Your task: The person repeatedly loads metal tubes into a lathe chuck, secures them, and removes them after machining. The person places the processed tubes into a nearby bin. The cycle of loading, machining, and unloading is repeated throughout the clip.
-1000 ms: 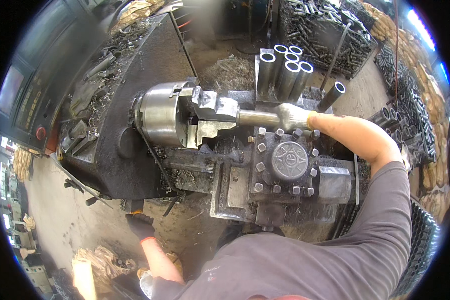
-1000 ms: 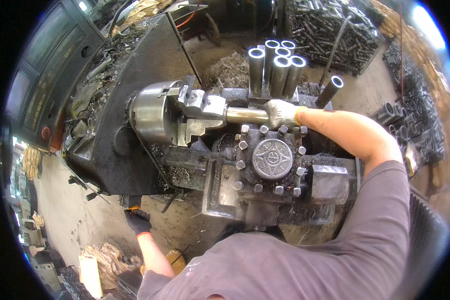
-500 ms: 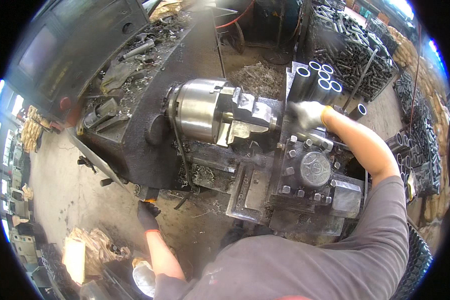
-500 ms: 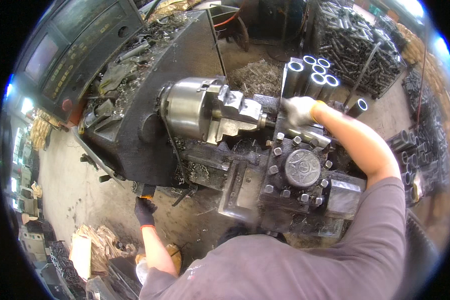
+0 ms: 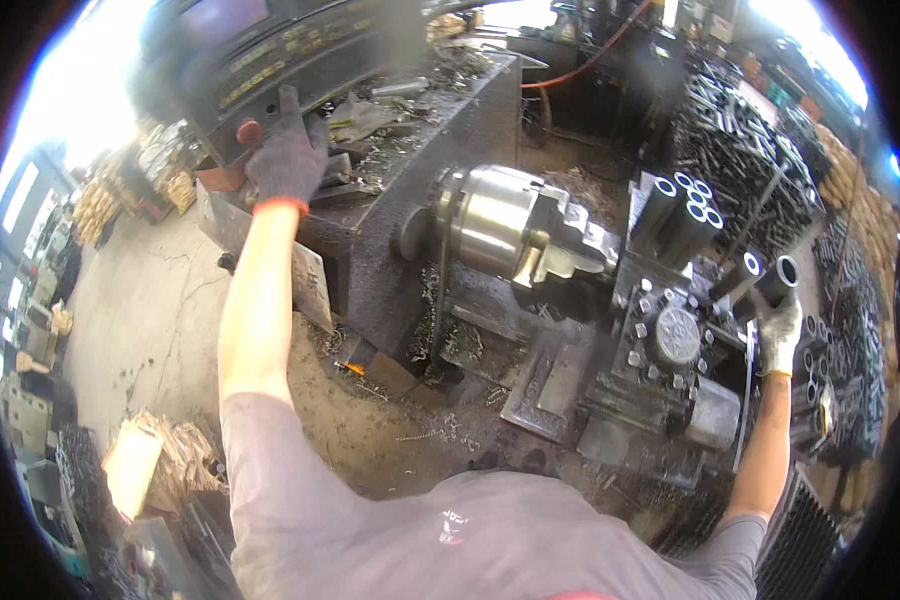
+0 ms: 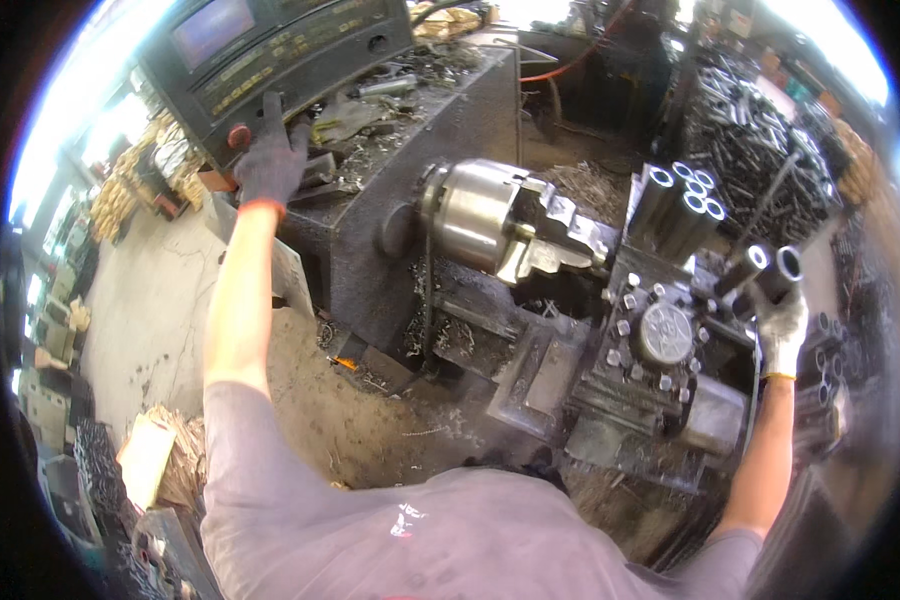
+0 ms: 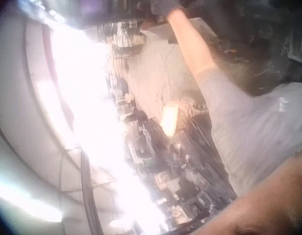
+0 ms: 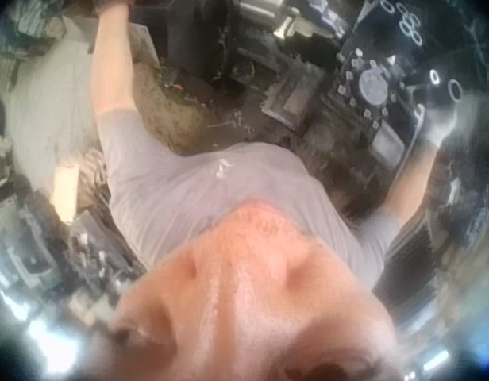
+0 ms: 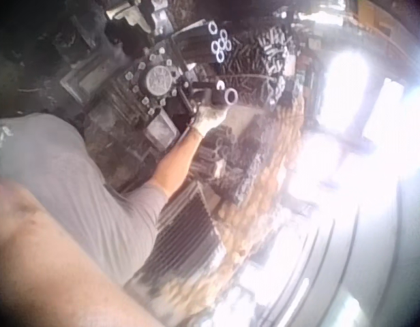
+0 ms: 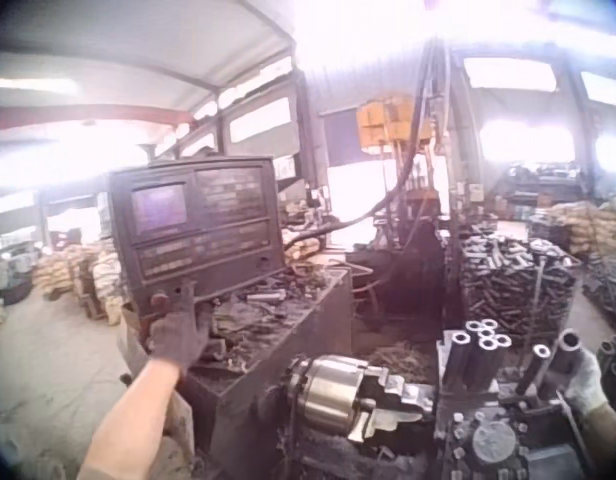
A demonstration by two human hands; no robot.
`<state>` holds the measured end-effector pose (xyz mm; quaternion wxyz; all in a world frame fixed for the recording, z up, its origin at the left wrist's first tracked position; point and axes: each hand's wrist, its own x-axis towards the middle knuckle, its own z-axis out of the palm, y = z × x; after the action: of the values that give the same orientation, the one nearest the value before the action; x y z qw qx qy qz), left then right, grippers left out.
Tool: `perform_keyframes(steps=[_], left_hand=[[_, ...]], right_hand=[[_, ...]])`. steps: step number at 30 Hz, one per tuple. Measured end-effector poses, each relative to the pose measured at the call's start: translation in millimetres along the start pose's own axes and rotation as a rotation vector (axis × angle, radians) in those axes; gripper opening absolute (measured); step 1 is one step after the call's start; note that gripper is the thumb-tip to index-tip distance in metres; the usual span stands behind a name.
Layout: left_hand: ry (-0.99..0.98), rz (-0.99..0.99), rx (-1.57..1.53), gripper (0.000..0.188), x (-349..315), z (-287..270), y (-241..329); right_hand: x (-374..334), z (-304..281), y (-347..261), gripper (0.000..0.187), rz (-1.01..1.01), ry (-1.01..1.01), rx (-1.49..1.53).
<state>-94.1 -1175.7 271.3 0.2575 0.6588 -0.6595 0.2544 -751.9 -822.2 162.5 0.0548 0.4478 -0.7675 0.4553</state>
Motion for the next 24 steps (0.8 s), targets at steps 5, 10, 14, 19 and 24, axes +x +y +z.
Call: perform_keyframes(steps=[5,10,14,19,24], left_hand=[[-0.3,-0.117,-0.098,0.071,32,12,5],[-0.066,0.308,-0.88,0.053,-133,-78,87],[-0.853,0.607,-1.551,0.083,-320,-151,151],[-1.003,0.152,-1.096,0.058,-461,-108,132],[-1.259,-0.437,-0.293,0.049,-714,-45,-47]], right_hand=[[-78,-73,-63,0.044,-0.013,0.223,0.223],[-159,-84,-150,0.017,-0.414,-0.087,0.453],[-206,-10,-192,0.033,-0.638,-0.562,0.524],[-234,44,-189,0.029,-0.426,-0.895,0.766],[-249,14,-163,0.044,-0.245,-0.666,0.827]])
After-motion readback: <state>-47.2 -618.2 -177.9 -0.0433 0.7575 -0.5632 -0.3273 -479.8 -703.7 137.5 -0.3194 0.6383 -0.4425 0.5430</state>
